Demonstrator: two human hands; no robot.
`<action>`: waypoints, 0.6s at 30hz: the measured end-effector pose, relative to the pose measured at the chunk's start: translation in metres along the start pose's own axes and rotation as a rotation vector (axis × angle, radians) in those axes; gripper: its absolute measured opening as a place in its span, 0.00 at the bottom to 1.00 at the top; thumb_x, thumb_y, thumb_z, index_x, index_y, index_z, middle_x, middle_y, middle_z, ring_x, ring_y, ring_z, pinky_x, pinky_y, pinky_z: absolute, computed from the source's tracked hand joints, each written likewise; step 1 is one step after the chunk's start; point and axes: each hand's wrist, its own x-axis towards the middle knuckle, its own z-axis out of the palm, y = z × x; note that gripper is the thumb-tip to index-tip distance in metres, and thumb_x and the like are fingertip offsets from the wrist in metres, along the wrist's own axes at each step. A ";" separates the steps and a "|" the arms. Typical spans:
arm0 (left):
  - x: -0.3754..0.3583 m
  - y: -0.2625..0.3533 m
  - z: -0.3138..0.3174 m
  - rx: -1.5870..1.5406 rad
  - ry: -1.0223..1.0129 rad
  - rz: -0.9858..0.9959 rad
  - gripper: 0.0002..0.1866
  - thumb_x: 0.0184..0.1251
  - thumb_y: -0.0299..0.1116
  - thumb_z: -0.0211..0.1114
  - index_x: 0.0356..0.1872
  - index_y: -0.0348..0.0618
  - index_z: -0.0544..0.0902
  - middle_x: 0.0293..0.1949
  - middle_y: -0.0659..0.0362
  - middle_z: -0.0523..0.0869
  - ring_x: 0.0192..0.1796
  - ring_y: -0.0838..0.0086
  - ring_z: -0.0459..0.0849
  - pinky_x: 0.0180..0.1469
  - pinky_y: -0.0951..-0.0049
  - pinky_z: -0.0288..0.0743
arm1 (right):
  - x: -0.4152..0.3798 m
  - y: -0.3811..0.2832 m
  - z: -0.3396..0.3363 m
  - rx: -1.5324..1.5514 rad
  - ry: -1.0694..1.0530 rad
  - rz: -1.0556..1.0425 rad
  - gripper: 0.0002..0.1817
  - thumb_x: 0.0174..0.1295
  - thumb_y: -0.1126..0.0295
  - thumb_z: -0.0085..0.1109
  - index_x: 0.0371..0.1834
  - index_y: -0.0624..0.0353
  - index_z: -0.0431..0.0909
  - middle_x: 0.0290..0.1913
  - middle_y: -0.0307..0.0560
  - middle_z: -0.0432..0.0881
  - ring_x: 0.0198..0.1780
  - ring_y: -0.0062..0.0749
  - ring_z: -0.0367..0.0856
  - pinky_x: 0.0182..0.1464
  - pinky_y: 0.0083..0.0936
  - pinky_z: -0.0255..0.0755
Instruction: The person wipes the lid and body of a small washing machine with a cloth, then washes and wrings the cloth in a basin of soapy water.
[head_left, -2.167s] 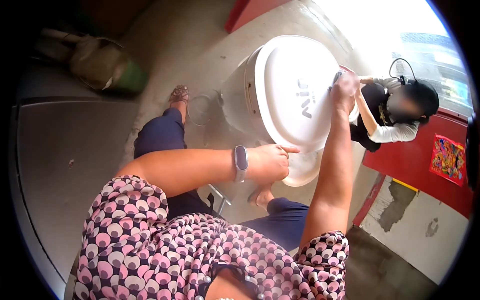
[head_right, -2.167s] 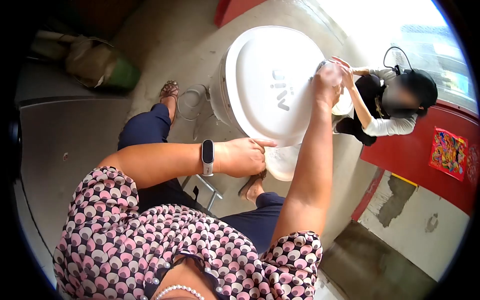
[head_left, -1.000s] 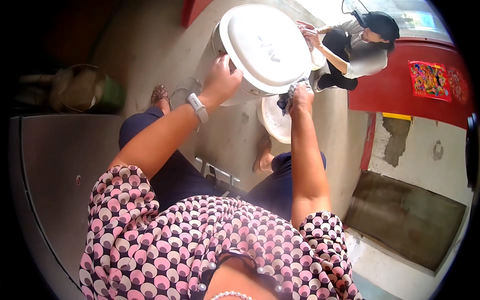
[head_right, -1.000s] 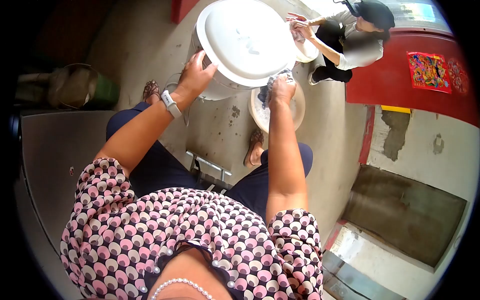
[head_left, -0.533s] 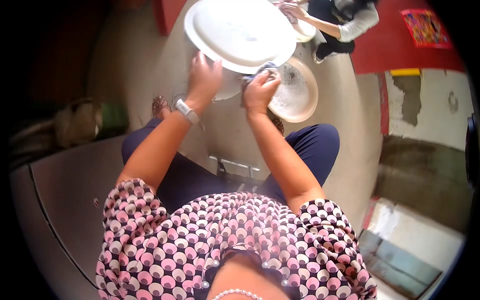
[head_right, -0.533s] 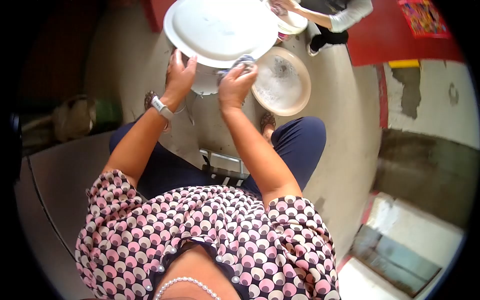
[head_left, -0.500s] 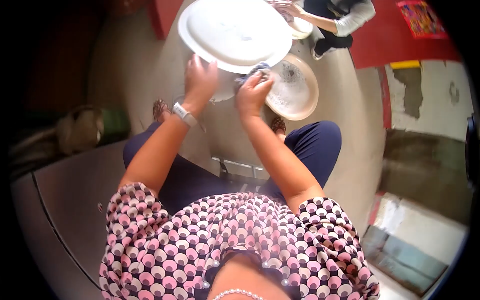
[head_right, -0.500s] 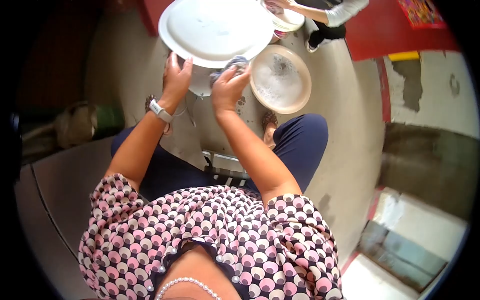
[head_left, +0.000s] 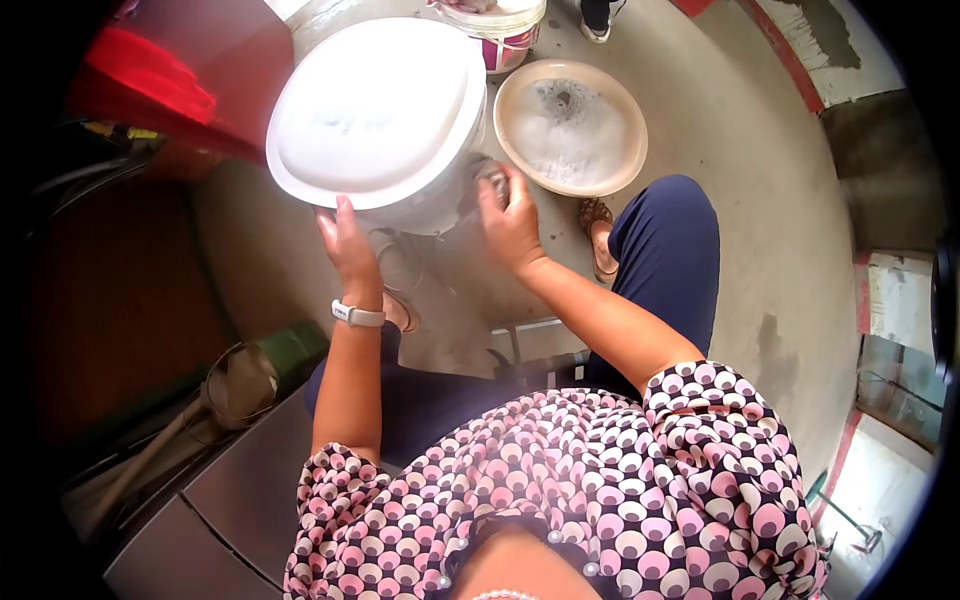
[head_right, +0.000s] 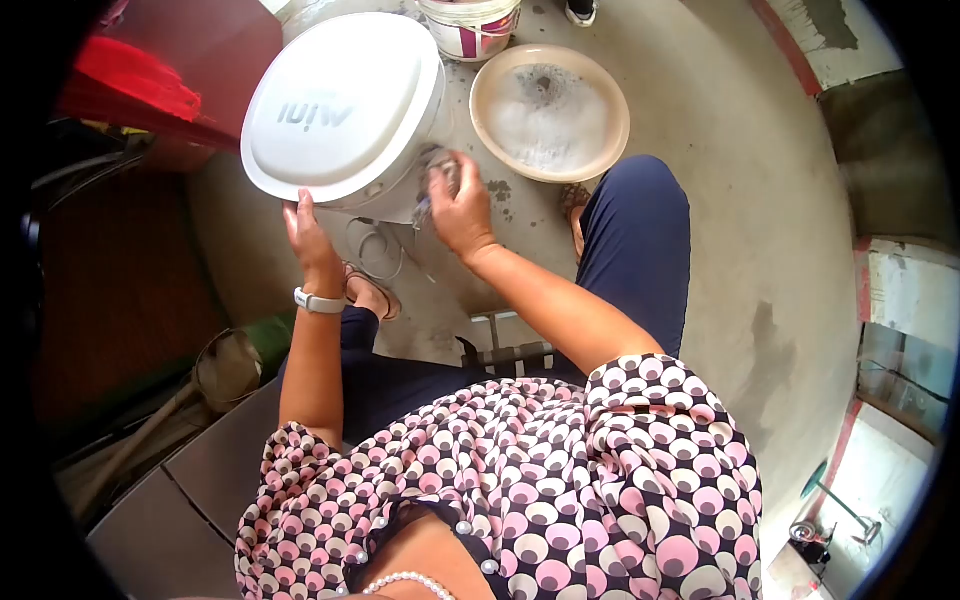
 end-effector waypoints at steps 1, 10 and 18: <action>0.001 -0.002 -0.001 0.010 -0.008 -0.003 0.26 0.70 0.34 0.50 0.64 0.30 0.59 0.62 0.50 0.67 0.63 0.66 0.65 0.66 0.70 0.53 | 0.005 0.002 -0.004 0.063 0.042 0.206 0.24 0.60 0.63 0.56 0.55 0.66 0.67 0.50 0.63 0.74 0.52 0.50 0.75 0.54 0.36 0.68; 0.012 0.003 -0.009 0.174 0.239 -0.104 0.22 0.73 0.41 0.43 0.55 0.29 0.69 0.54 0.51 0.73 0.56 0.69 0.69 0.62 0.72 0.58 | 0.006 -0.019 0.031 0.020 0.137 -0.080 0.30 0.59 0.71 0.55 0.65 0.67 0.58 0.58 0.62 0.64 0.60 0.53 0.65 0.62 0.34 0.61; 0.009 0.009 -0.011 0.302 0.147 -0.136 0.34 0.72 0.46 0.41 0.65 0.23 0.53 0.65 0.39 0.62 0.68 0.60 0.61 0.69 0.71 0.51 | 0.116 0.005 -0.006 -0.241 0.196 -0.043 0.25 0.57 0.63 0.58 0.60 0.53 0.72 0.56 0.59 0.68 0.54 0.49 0.72 0.58 0.34 0.67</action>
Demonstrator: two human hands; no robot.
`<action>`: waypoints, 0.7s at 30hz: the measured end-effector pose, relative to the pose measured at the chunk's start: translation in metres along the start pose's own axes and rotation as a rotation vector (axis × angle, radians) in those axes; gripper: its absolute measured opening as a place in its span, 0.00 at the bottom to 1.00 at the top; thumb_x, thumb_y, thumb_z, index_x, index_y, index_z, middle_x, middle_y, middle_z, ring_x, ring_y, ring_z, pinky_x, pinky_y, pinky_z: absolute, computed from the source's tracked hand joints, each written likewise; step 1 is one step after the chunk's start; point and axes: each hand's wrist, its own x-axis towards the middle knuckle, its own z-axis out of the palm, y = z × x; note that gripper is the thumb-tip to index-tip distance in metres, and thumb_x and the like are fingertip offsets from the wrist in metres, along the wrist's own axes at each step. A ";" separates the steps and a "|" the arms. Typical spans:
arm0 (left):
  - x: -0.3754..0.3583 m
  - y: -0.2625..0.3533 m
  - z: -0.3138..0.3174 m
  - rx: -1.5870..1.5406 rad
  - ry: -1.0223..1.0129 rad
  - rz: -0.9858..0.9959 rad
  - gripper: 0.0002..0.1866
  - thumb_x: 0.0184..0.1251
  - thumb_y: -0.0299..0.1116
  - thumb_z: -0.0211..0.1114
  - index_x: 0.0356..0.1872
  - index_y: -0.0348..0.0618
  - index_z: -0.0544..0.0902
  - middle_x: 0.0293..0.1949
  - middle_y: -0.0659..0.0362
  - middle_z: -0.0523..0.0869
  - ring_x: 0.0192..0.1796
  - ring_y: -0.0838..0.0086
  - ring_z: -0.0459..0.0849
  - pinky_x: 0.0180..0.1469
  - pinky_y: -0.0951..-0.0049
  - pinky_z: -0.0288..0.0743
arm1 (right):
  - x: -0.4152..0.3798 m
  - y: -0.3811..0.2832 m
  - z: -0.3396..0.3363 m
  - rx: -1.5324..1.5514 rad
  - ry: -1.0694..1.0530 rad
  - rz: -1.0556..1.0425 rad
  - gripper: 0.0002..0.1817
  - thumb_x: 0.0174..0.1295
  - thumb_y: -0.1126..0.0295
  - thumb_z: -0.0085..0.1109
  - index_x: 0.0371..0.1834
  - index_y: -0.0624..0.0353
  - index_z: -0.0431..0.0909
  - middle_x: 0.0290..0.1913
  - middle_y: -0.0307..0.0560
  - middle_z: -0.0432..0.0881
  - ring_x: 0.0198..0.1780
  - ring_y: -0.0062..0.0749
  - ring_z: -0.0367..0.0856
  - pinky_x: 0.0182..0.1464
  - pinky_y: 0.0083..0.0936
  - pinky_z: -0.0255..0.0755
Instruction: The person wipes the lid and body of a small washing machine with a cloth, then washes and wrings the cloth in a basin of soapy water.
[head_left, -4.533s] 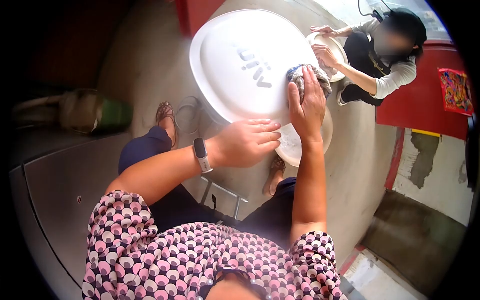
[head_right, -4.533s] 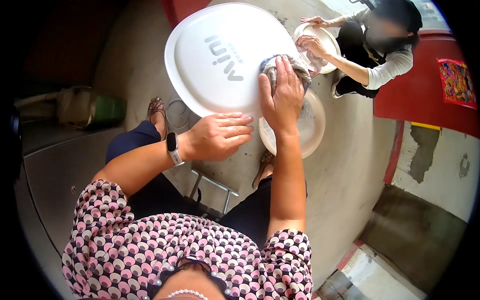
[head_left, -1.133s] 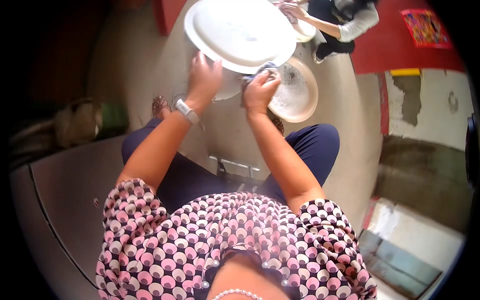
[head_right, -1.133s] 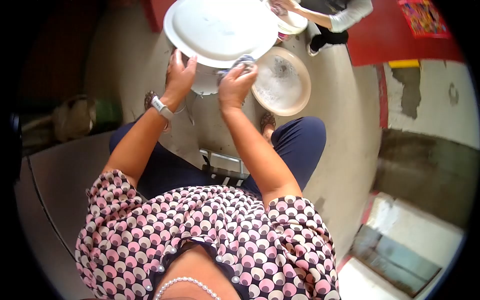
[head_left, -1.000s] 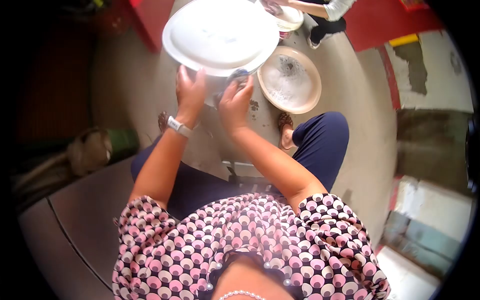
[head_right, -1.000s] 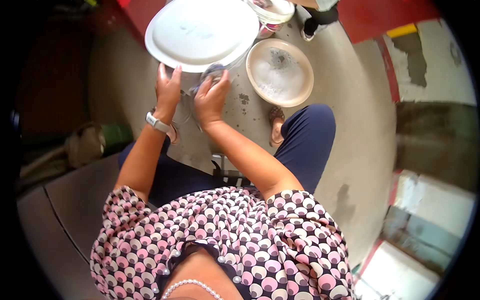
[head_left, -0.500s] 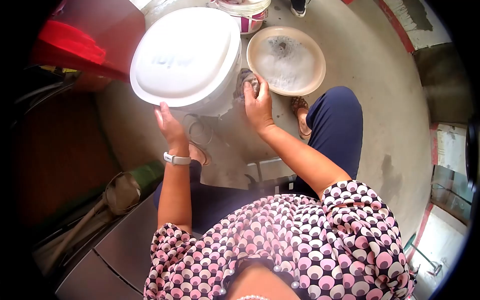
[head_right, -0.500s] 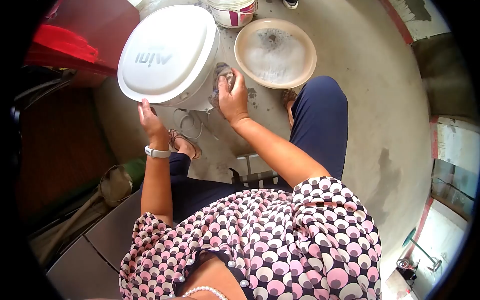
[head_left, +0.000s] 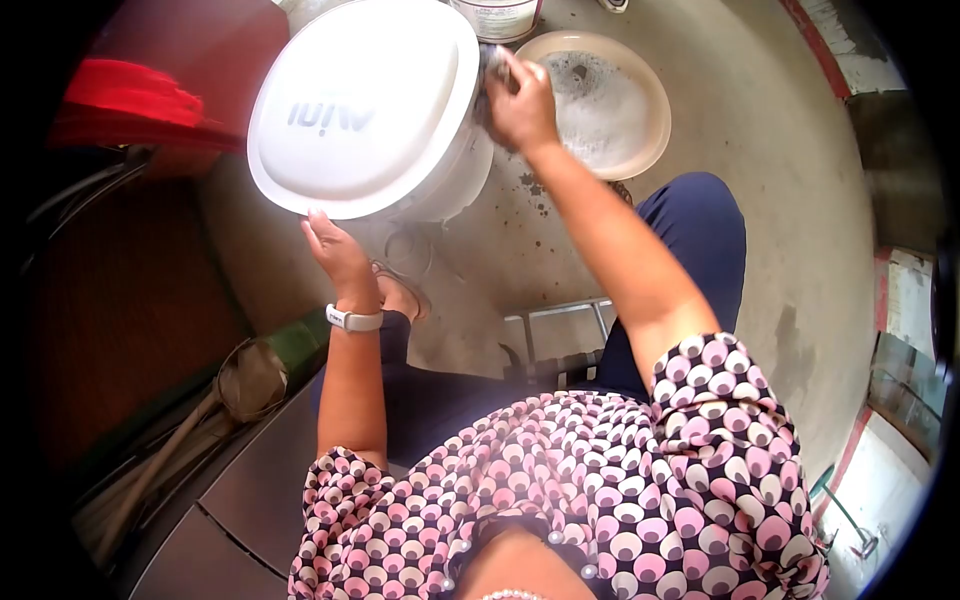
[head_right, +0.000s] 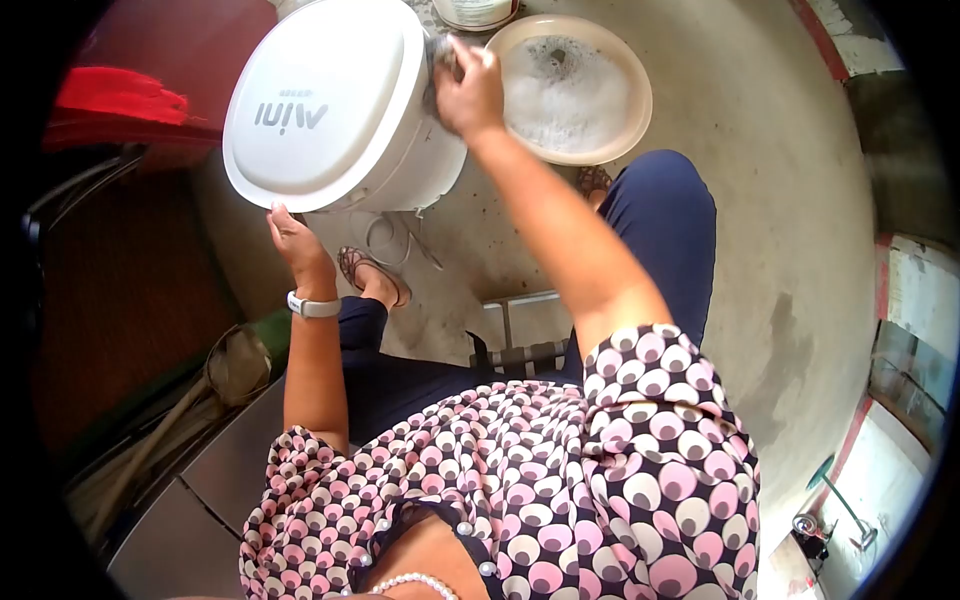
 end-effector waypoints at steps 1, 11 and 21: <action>0.001 -0.005 -0.001 -0.002 0.022 0.009 0.33 0.72 0.46 0.41 0.65 0.22 0.54 0.65 0.38 0.62 0.68 0.59 0.61 0.69 0.70 0.52 | 0.017 -0.003 -0.004 0.010 -0.022 0.029 0.24 0.54 0.64 0.59 0.57 0.52 0.75 0.55 0.59 0.70 0.54 0.47 0.73 0.58 0.32 0.67; -0.002 -0.004 0.005 0.018 0.024 0.100 0.31 0.72 0.44 0.40 0.64 0.23 0.57 0.62 0.37 0.65 0.65 0.57 0.64 0.67 0.67 0.53 | -0.001 -0.008 -0.008 0.321 -0.051 0.096 0.20 0.48 0.70 0.59 0.48 0.55 0.81 0.44 0.59 0.78 0.43 0.41 0.80 0.48 0.27 0.73; 0.012 -0.009 0.014 -0.176 -0.093 0.296 0.29 0.70 0.39 0.52 0.63 0.28 0.58 0.61 0.47 0.66 0.60 0.65 0.67 0.64 0.67 0.58 | -0.113 -0.045 -0.013 0.438 -0.468 0.061 0.19 0.51 0.77 0.59 0.49 0.57 0.80 0.46 0.48 0.78 0.49 0.32 0.77 0.52 0.24 0.72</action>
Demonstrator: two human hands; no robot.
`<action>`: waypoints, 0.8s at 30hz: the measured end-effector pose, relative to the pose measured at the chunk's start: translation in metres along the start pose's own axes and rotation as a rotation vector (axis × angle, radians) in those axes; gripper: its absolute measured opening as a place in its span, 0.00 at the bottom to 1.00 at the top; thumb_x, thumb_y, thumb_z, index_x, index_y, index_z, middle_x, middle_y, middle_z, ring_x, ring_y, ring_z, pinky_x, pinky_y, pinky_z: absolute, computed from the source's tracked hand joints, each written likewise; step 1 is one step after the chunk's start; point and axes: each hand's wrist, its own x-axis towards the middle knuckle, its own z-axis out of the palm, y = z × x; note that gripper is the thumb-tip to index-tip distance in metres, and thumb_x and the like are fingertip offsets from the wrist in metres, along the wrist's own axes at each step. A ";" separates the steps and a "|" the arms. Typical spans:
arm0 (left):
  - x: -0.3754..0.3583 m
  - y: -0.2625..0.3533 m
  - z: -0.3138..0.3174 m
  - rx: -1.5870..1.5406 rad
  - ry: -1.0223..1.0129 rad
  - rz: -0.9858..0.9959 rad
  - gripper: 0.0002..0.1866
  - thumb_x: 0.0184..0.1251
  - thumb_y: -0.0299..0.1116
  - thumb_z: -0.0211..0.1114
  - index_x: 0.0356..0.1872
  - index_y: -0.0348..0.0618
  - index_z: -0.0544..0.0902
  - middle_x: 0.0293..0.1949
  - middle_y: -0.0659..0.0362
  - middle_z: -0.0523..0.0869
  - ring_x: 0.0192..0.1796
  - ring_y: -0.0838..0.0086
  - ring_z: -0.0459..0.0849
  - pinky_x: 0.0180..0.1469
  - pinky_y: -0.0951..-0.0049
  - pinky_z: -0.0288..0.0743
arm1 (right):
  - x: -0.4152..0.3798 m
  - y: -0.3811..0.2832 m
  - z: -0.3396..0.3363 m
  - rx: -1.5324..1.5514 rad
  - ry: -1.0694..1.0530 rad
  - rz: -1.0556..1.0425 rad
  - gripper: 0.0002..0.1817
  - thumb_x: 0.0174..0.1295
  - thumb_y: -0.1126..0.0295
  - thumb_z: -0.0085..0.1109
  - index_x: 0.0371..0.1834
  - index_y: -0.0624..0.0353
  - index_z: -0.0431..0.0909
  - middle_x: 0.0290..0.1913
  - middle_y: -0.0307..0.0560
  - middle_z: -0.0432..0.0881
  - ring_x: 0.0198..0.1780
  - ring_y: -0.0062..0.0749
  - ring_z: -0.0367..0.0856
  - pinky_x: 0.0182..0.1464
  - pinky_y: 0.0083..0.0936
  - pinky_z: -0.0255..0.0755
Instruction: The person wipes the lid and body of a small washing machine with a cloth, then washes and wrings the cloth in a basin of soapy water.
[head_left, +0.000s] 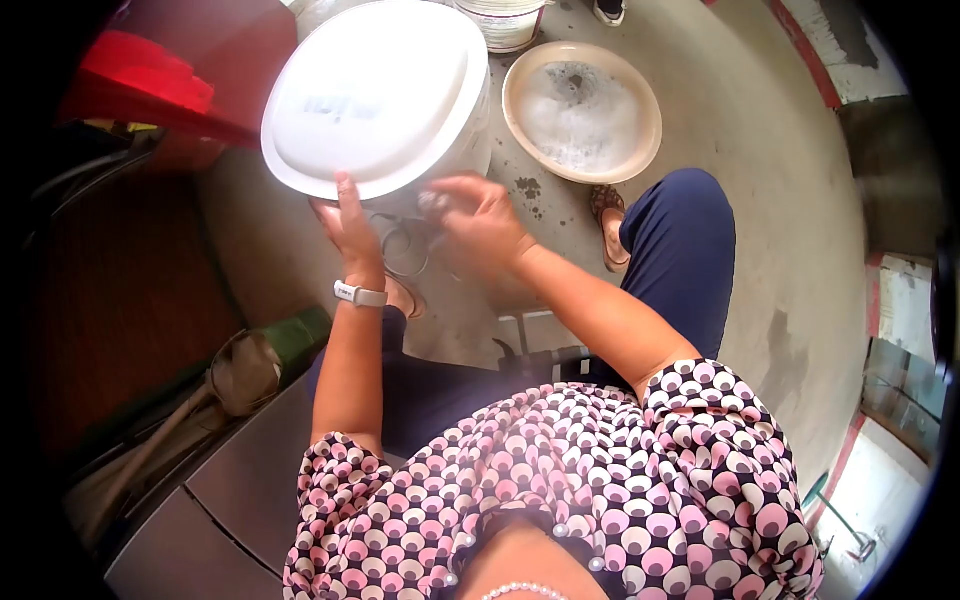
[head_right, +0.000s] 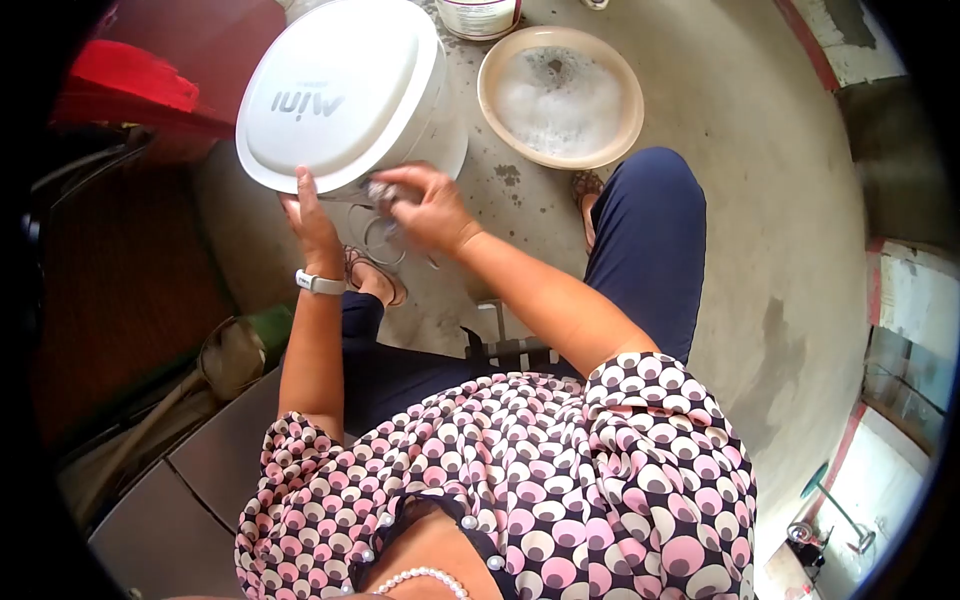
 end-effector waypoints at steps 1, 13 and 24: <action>0.000 -0.003 0.000 -0.021 0.024 0.001 0.29 0.68 0.38 0.55 0.62 0.28 0.60 0.59 0.46 0.68 0.59 0.64 0.68 0.63 0.67 0.59 | 0.005 -0.001 -0.005 0.105 -0.122 0.163 0.16 0.54 0.75 0.60 0.48 0.60 0.80 0.45 0.46 0.79 0.50 0.28 0.77 0.51 0.23 0.72; 0.001 -0.010 -0.011 -0.031 0.010 -0.064 0.26 0.67 0.40 0.56 0.56 0.27 0.67 0.55 0.46 0.73 0.57 0.65 0.71 0.62 0.68 0.59 | 0.118 -0.027 -0.077 0.129 -0.022 0.267 0.18 0.53 0.63 0.65 0.41 0.65 0.76 0.33 0.48 0.81 0.26 0.29 0.80 0.27 0.27 0.77; 0.022 -0.004 -0.039 -0.168 -0.151 -0.132 0.25 0.68 0.36 0.55 0.61 0.31 0.63 0.57 0.55 0.71 0.59 0.73 0.67 0.63 0.73 0.57 | 0.082 -0.003 -0.024 0.261 0.159 0.330 0.16 0.44 0.74 0.62 0.39 0.68 0.77 0.32 0.46 0.81 0.31 0.26 0.79 0.32 0.24 0.75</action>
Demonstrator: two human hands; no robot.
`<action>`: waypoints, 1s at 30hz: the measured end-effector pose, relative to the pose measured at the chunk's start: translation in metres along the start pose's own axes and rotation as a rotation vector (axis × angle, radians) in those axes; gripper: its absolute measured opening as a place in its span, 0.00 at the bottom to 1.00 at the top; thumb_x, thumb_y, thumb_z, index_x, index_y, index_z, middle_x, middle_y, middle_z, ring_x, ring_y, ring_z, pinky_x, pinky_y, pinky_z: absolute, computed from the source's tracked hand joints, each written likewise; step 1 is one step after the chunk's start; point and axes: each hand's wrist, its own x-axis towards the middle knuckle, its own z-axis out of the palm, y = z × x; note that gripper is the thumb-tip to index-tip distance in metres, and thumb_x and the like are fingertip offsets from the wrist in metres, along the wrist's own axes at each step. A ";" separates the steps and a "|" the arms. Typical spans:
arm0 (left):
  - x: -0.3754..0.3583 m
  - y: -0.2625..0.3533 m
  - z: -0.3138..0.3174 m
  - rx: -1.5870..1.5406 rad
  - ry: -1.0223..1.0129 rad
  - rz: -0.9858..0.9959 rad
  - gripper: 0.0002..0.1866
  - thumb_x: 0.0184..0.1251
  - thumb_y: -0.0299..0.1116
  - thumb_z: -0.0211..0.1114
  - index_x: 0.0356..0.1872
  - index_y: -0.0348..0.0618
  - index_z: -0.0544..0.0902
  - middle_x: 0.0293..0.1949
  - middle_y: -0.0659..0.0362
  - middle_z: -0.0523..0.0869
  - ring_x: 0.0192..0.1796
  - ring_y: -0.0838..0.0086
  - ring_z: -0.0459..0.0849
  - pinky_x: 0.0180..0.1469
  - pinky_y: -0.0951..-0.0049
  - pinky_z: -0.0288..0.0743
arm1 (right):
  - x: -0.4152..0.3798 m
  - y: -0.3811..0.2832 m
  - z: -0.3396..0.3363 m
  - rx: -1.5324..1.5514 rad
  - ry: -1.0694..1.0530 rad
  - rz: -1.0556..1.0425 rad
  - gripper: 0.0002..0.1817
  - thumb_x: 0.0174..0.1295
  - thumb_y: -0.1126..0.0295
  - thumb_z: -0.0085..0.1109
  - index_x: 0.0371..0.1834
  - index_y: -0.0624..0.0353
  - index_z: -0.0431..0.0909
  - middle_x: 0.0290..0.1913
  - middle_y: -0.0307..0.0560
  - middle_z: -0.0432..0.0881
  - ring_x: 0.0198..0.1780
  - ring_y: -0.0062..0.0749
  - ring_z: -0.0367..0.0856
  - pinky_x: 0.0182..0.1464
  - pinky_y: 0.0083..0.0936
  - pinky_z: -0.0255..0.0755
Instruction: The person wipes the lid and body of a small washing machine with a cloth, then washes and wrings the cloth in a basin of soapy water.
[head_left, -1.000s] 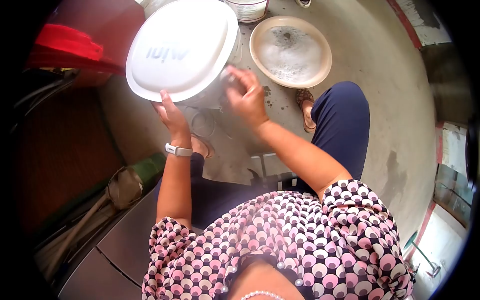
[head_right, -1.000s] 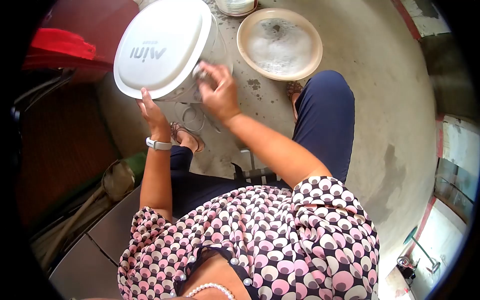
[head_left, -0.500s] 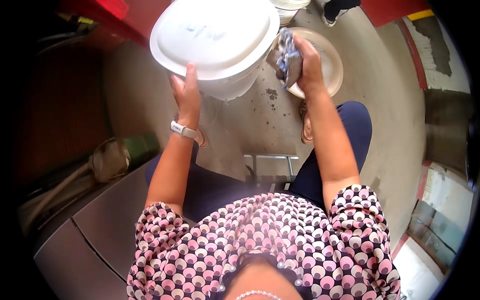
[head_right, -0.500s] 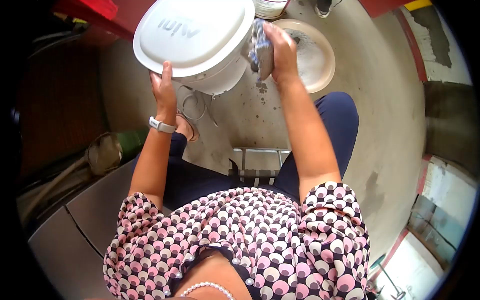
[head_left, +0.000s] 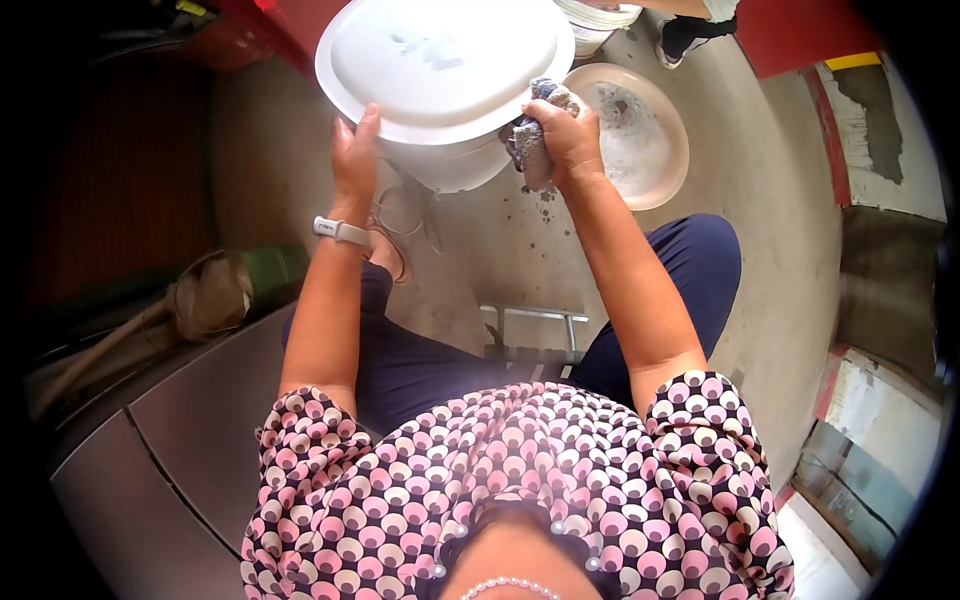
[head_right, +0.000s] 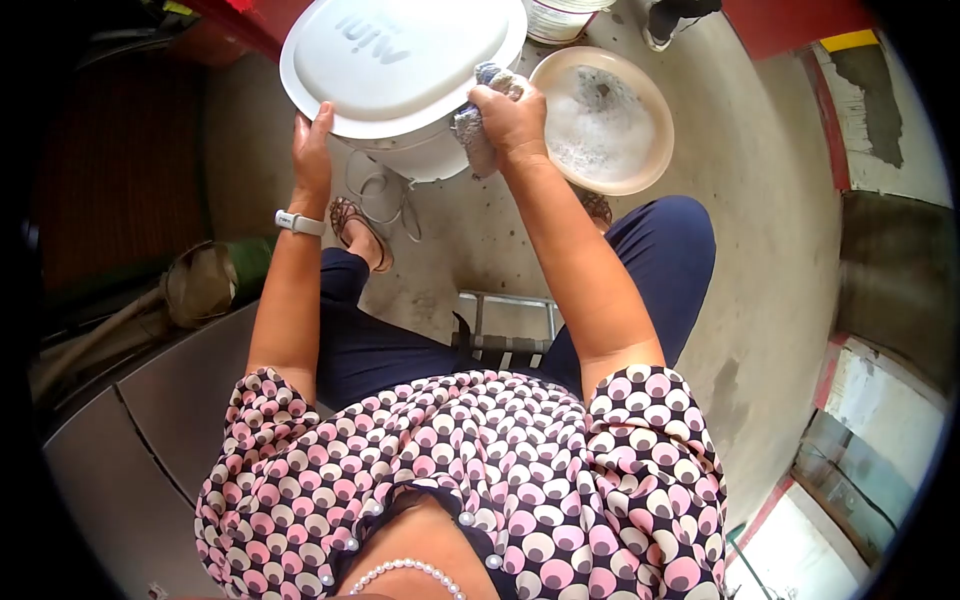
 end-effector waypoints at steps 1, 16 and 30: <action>0.003 0.000 -0.002 0.009 -0.004 0.003 0.25 0.69 0.36 0.54 0.61 0.31 0.64 0.57 0.55 0.71 0.59 0.73 0.67 0.63 0.73 0.57 | 0.000 0.004 0.004 -0.009 0.029 -0.025 0.16 0.44 0.74 0.62 0.39 0.68 0.77 0.33 0.46 0.81 0.31 0.26 0.79 0.33 0.24 0.75; 0.033 -0.007 -0.065 0.288 -0.079 0.205 0.18 0.67 0.31 0.50 0.55 0.30 0.71 0.51 0.51 0.77 0.54 0.70 0.74 0.60 0.74 0.62 | -0.064 0.011 0.035 -0.061 0.168 -0.082 0.13 0.49 0.69 0.64 0.36 0.61 0.73 0.32 0.45 0.81 0.30 0.25 0.79 0.33 0.23 0.76; 0.022 0.005 -0.049 -0.233 0.066 -0.047 0.20 0.70 0.34 0.47 0.58 0.32 0.68 0.55 0.52 0.75 0.58 0.69 0.73 0.62 0.72 0.63 | 0.014 -0.016 -0.009 -0.071 -0.063 -0.057 0.18 0.47 0.73 0.67 0.41 0.68 0.76 0.35 0.47 0.82 0.34 0.25 0.80 0.38 0.22 0.76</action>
